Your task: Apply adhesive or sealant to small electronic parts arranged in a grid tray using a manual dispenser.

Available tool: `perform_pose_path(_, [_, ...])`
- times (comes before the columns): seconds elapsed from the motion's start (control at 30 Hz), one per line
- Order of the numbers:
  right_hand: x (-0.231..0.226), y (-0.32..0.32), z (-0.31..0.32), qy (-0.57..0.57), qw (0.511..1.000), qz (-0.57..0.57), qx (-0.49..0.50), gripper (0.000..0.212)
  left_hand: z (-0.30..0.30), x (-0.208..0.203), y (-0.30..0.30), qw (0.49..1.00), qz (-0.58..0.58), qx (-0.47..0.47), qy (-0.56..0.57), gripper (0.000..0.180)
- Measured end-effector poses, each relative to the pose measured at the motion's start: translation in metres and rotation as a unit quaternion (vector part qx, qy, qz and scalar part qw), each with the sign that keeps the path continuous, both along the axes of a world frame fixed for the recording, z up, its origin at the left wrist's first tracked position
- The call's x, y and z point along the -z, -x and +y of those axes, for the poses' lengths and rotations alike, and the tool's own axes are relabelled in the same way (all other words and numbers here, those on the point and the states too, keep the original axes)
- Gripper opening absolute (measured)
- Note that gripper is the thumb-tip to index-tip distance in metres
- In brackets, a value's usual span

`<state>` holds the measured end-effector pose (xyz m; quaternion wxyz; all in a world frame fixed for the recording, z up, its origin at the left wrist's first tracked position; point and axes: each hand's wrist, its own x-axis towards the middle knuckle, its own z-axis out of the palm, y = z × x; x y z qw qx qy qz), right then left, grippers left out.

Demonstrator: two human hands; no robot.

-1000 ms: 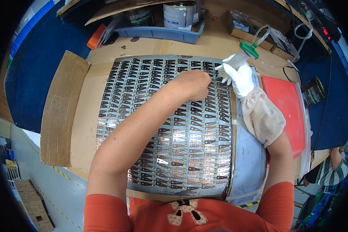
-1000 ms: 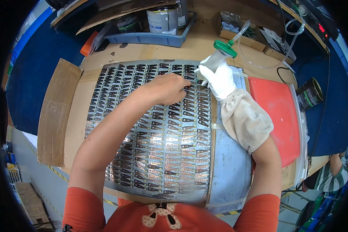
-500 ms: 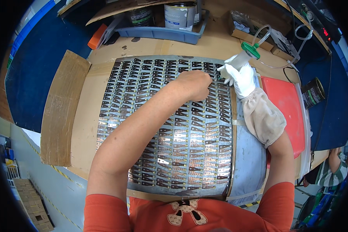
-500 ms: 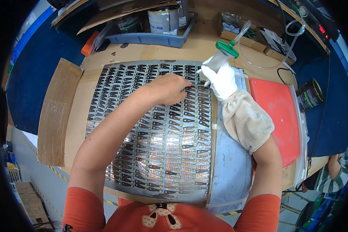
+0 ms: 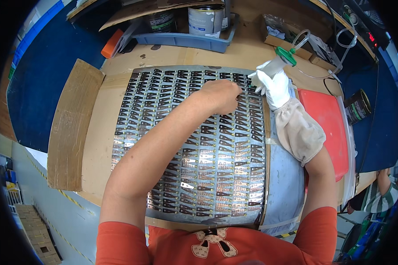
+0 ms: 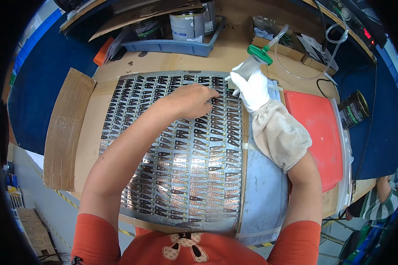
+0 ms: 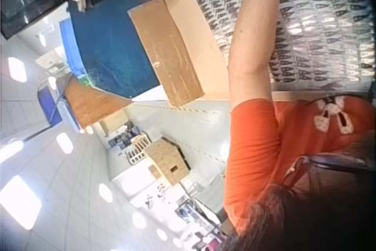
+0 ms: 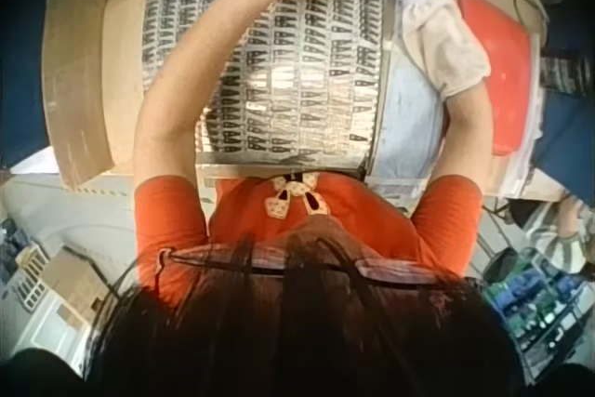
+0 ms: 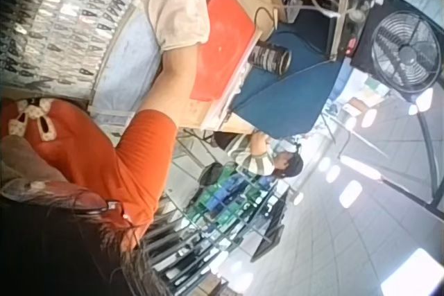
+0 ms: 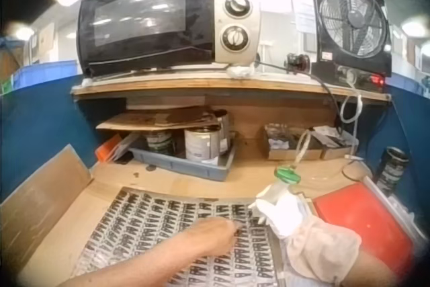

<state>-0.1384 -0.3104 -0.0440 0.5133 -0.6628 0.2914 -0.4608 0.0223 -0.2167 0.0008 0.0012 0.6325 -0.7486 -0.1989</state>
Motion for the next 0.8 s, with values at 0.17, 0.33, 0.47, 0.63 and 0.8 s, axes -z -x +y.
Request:
perform_pose_path(0.17, [-0.0004,-0.0003,-0.0017,0.004,1.000,0.011,-0.006,0.021,-0.0055,0.0007,0.0002,1.000,-0.009,-0.007,-0.006,0.044])
perform_pose_path(0.33, [-0.0023,-0.0019,-0.0003,-0.007,1.000,0.023,-0.011,0.021,-0.0086,0.0023,-0.0011,1.000,-0.018,-0.003,-0.007,0.045])
perform_pose_path(0.47, [0.0035,-0.0012,-0.0047,0.017,1.000,0.023,0.001,0.021,-0.0093,0.0003,0.0005,1.000,-0.023,-0.004,-0.012,0.043])
perform_pose_path(0.63, [0.0039,-0.0008,-0.0053,0.018,0.999,0.035,0.003,0.021,-0.0105,0.0030,0.0003,1.000,-0.023,-0.009,-0.014,0.042])
perform_pose_path(0.8, [0.0023,-0.0022,-0.0026,0.006,1.000,0.018,0.004,0.021,-0.0107,0.0040,0.0000,1.000,-0.020,-0.003,-0.006,0.042])
